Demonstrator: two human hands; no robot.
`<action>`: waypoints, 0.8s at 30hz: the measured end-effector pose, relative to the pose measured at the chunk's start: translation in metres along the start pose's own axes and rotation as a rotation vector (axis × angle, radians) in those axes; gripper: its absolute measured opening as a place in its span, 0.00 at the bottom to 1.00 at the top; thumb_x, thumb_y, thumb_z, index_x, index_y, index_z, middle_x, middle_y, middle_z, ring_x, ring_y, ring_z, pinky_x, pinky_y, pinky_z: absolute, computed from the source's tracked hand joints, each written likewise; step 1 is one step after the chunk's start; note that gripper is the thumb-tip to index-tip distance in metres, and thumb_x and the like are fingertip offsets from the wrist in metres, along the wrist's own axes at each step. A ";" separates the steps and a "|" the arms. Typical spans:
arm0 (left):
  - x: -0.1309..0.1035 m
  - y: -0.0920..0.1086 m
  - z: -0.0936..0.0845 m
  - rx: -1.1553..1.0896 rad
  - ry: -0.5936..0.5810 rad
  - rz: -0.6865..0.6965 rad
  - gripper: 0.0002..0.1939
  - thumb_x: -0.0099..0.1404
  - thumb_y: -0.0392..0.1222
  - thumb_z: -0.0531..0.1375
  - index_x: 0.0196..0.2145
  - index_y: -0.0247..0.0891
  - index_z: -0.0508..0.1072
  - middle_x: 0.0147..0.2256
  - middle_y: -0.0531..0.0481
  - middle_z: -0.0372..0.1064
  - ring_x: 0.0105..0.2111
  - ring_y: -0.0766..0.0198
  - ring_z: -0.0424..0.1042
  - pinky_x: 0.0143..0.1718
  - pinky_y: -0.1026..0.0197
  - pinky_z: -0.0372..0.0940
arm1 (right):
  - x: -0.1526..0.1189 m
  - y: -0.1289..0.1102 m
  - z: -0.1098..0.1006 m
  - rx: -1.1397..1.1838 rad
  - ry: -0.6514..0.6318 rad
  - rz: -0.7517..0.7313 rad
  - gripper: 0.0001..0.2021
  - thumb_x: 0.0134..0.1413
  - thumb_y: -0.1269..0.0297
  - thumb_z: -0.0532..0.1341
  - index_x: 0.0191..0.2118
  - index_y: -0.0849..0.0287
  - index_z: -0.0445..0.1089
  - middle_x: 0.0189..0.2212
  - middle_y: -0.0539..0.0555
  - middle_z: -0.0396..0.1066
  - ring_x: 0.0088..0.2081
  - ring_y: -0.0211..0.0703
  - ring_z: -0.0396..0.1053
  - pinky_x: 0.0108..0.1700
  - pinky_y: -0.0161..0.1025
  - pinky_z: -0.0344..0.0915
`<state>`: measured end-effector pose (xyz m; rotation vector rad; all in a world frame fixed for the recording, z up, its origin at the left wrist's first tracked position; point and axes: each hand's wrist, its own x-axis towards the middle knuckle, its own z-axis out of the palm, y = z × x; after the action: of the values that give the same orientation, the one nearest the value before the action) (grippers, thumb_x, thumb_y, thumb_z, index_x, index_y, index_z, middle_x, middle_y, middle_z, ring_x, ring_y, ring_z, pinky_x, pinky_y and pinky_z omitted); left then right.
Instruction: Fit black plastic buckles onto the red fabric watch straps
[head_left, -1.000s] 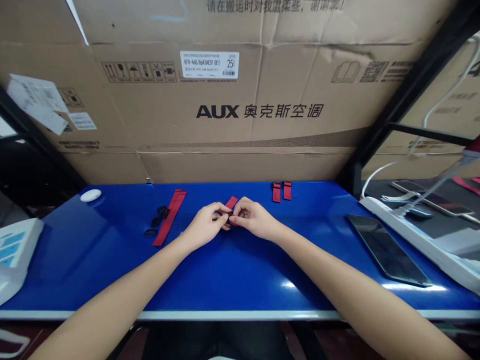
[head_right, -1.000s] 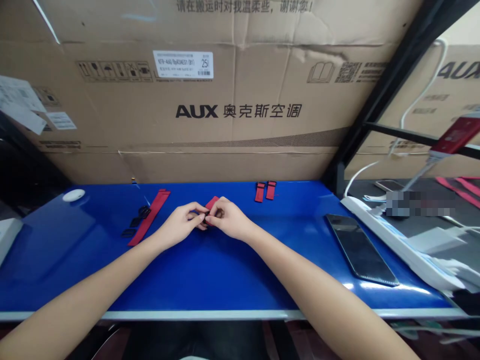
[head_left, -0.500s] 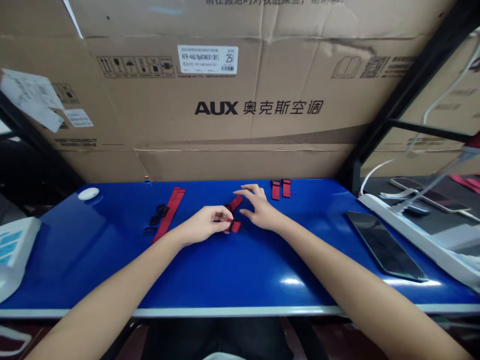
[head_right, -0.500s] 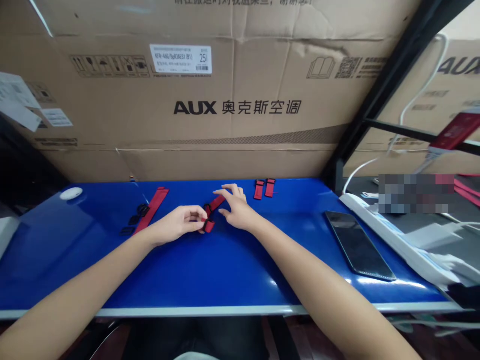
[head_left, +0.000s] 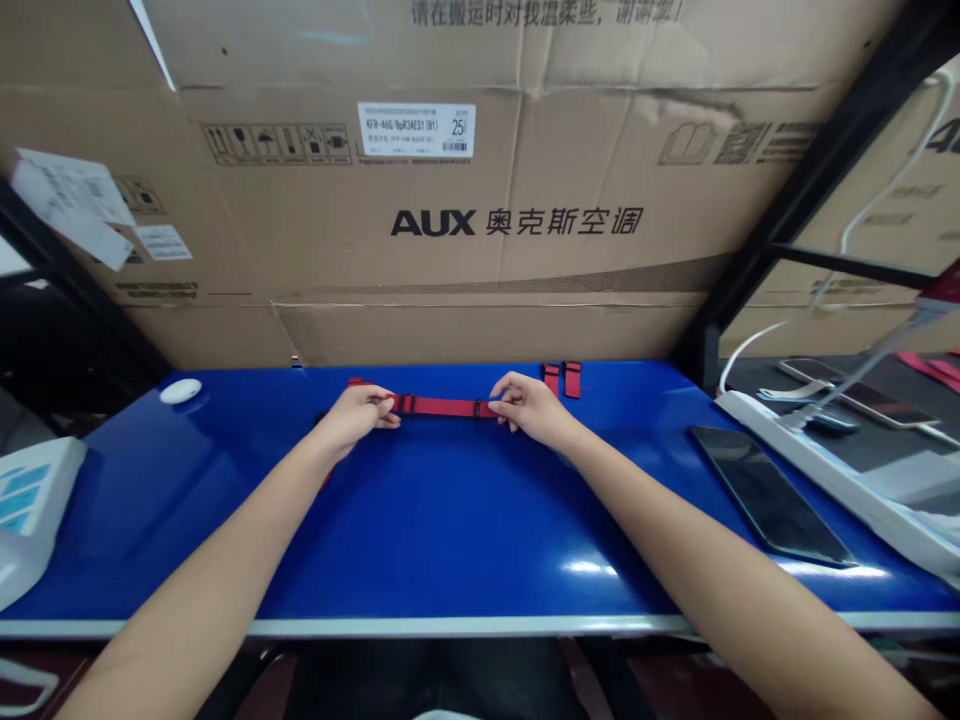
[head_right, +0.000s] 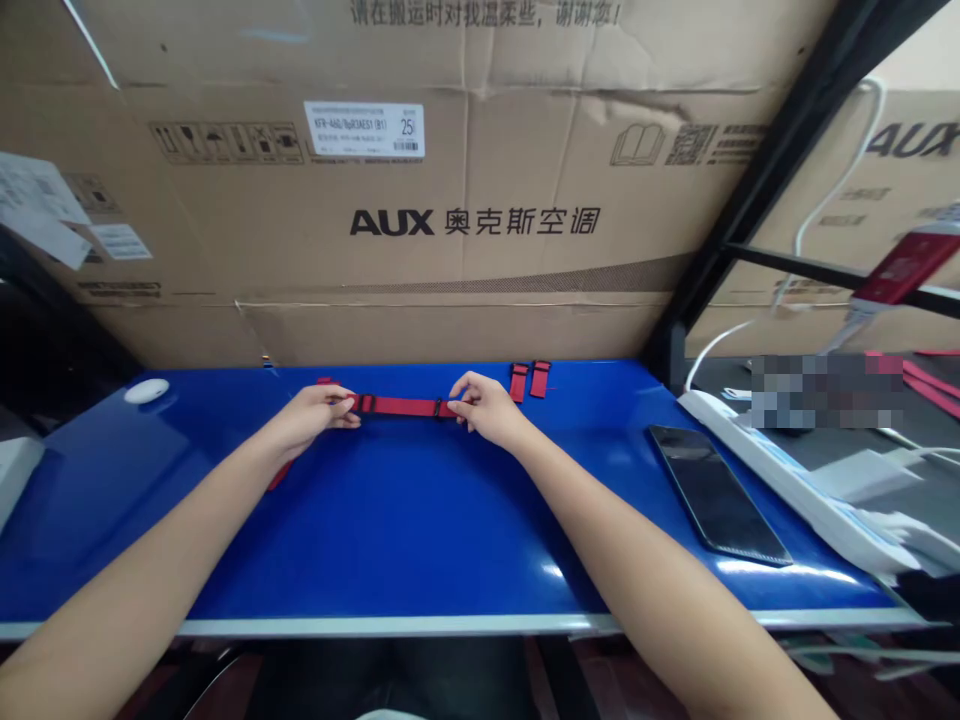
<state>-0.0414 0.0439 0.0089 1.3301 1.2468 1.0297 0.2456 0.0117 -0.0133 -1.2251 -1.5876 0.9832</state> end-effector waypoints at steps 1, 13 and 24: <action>-0.002 0.000 0.004 -0.041 -0.028 -0.005 0.12 0.55 0.40 0.68 0.31 0.33 0.70 0.22 0.50 0.69 0.24 0.60 0.75 0.31 0.56 0.73 | -0.001 -0.003 0.001 0.040 0.008 -0.007 0.12 0.47 0.58 0.67 0.33 0.58 0.67 0.18 0.45 0.67 0.17 0.34 0.61 0.22 0.33 0.59; -0.038 0.012 0.064 -0.422 -0.148 0.199 0.15 0.54 0.43 0.70 0.35 0.33 0.72 0.39 0.44 0.76 0.40 0.59 0.77 0.50 0.51 0.68 | -0.023 -0.035 0.024 0.342 -0.274 -0.006 0.21 0.37 0.60 0.73 0.40 0.62 0.75 0.31 0.55 0.77 0.33 0.42 0.74 0.41 0.43 0.70; -0.046 0.002 0.083 -0.397 -0.075 0.149 0.14 0.51 0.43 0.71 0.34 0.34 0.79 0.40 0.43 0.77 0.45 0.56 0.74 0.51 0.55 0.64 | -0.019 -0.031 0.043 0.057 -0.092 -0.073 0.13 0.49 0.53 0.65 0.28 0.60 0.72 0.21 0.51 0.70 0.22 0.37 0.66 0.25 0.36 0.62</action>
<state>0.0358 -0.0111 0.0020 1.1492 0.8413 1.2458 0.1980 -0.0164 -0.0007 -1.0891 -1.6519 1.0435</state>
